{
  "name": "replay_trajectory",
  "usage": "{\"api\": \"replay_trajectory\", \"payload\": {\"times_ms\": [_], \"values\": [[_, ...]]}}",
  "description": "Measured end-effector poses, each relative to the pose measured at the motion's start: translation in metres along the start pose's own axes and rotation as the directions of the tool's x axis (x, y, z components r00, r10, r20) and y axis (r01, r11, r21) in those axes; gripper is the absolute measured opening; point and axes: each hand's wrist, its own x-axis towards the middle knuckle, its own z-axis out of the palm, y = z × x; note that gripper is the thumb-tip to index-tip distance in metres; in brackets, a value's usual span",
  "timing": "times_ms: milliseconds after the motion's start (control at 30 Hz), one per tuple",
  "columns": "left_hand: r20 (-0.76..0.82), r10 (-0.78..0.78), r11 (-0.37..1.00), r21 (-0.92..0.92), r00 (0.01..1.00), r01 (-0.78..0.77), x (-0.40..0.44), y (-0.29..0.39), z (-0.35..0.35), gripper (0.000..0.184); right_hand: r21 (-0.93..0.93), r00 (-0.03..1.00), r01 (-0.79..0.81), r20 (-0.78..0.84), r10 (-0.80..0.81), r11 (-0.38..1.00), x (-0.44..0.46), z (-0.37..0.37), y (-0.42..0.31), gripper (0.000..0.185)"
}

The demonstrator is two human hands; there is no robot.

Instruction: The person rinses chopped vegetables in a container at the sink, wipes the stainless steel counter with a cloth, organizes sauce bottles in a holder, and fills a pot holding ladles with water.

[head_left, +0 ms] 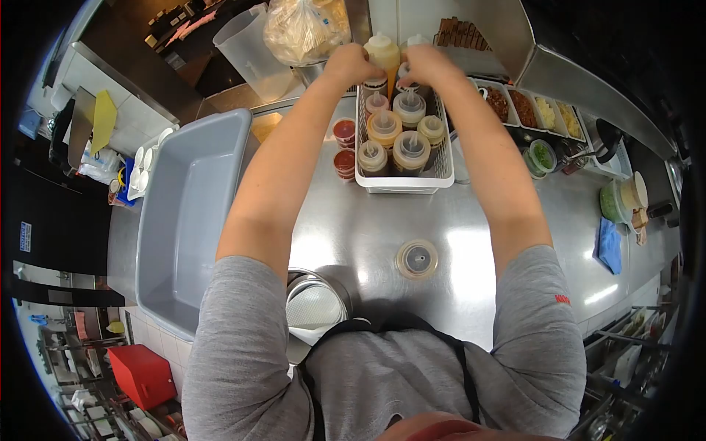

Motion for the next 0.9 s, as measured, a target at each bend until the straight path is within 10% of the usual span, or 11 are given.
{"api": "replay_trajectory", "payload": {"times_ms": [333, 800, 867, 900], "values": [[-0.026, 0.070, 0.978, -0.194, 0.997, -0.074, 0.011, 0.033, -0.022, 0.047, 0.303, 0.882, 0.056, -0.461, 0.095, 0.952, -0.071, -0.036, 0.025, 0.047], [0.195, -0.069, 0.998, 0.009, 0.978, 0.069, 0.014, 0.034, 0.053, 0.049, 0.081, 0.966, -0.227, -0.105, 0.235, 0.970, -0.075, 0.024, 0.025, 0.057], [0.165, -0.012, 0.999, -0.043, 0.986, 0.020, 0.010, 0.028, 0.046, 0.049, 0.244, 0.829, 0.003, -0.543, 0.134, 0.970, -0.104, 0.024, 0.019, 0.060], [0.135, 0.043, 0.995, -0.092, 0.990, -0.031, 0.006, 0.024, 0.041, 0.049, 0.395, 0.879, 0.050, -0.454, 0.148, 0.917, -0.126, 0.011, 0.008, 0.061]]}}
